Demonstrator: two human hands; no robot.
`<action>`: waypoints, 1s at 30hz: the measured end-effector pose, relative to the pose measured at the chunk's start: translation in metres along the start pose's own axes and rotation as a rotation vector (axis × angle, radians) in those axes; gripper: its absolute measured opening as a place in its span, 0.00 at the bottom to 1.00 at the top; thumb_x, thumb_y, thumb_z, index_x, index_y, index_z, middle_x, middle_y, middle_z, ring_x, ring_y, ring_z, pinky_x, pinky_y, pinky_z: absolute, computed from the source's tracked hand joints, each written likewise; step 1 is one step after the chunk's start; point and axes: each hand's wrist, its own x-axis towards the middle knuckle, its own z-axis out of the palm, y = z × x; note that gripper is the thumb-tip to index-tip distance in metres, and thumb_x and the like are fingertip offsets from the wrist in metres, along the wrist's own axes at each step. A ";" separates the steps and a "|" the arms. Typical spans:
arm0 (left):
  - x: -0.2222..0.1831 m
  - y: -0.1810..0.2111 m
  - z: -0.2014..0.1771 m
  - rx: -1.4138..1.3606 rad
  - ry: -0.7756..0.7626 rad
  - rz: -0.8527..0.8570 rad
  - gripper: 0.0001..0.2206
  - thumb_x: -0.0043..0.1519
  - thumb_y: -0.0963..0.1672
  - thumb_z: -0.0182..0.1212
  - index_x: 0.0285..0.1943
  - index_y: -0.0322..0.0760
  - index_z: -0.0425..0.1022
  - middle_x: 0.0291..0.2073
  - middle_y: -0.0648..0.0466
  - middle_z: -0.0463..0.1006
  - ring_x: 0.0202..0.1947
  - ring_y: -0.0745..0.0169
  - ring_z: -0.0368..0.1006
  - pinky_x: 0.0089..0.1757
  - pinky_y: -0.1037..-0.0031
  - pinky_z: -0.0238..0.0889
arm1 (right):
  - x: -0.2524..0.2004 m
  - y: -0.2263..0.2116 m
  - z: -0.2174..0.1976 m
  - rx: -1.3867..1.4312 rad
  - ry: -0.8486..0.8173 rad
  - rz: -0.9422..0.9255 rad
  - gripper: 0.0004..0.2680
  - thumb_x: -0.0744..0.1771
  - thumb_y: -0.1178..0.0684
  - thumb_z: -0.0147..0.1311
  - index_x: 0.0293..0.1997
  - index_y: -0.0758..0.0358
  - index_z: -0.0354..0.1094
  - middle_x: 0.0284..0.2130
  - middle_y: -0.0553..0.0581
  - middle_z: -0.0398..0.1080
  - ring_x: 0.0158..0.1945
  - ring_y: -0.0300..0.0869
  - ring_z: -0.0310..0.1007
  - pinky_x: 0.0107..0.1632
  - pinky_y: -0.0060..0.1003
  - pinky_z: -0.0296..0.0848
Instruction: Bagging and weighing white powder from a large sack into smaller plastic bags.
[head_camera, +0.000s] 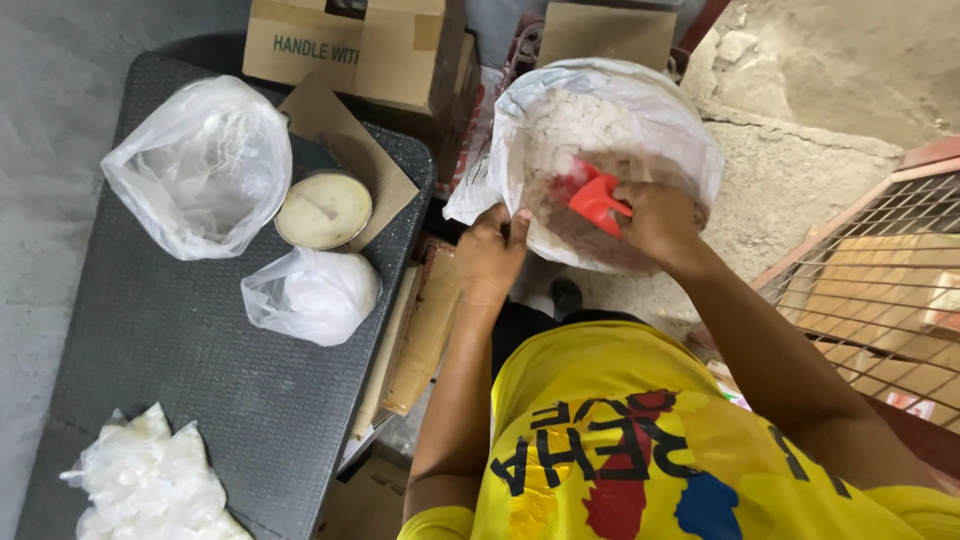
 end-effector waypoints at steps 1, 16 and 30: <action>0.000 -0.001 0.000 0.003 -0.001 -0.001 0.16 0.64 0.52 0.62 0.32 0.38 0.76 0.25 0.44 0.79 0.26 0.39 0.76 0.30 0.54 0.67 | -0.001 -0.002 0.004 0.003 -0.001 0.000 0.11 0.59 0.53 0.66 0.43 0.56 0.76 0.34 0.61 0.77 0.37 0.57 0.77 0.43 0.49 0.74; -0.006 -0.004 -0.002 0.075 0.012 0.002 0.16 0.63 0.53 0.62 0.35 0.38 0.78 0.26 0.43 0.79 0.27 0.38 0.76 0.31 0.54 0.68 | 0.002 -0.006 0.014 0.059 0.114 0.041 0.12 0.61 0.54 0.65 0.48 0.59 0.76 0.39 0.63 0.77 0.41 0.55 0.78 0.45 0.49 0.75; -0.002 -0.009 -0.015 0.056 0.101 -0.017 0.15 0.67 0.50 0.56 0.35 0.37 0.73 0.31 0.42 0.79 0.32 0.35 0.76 0.35 0.51 0.68 | -0.041 -0.017 -0.102 0.371 0.128 0.078 0.08 0.65 0.53 0.65 0.44 0.64 0.74 0.29 0.57 0.73 0.29 0.39 0.69 0.37 0.33 0.70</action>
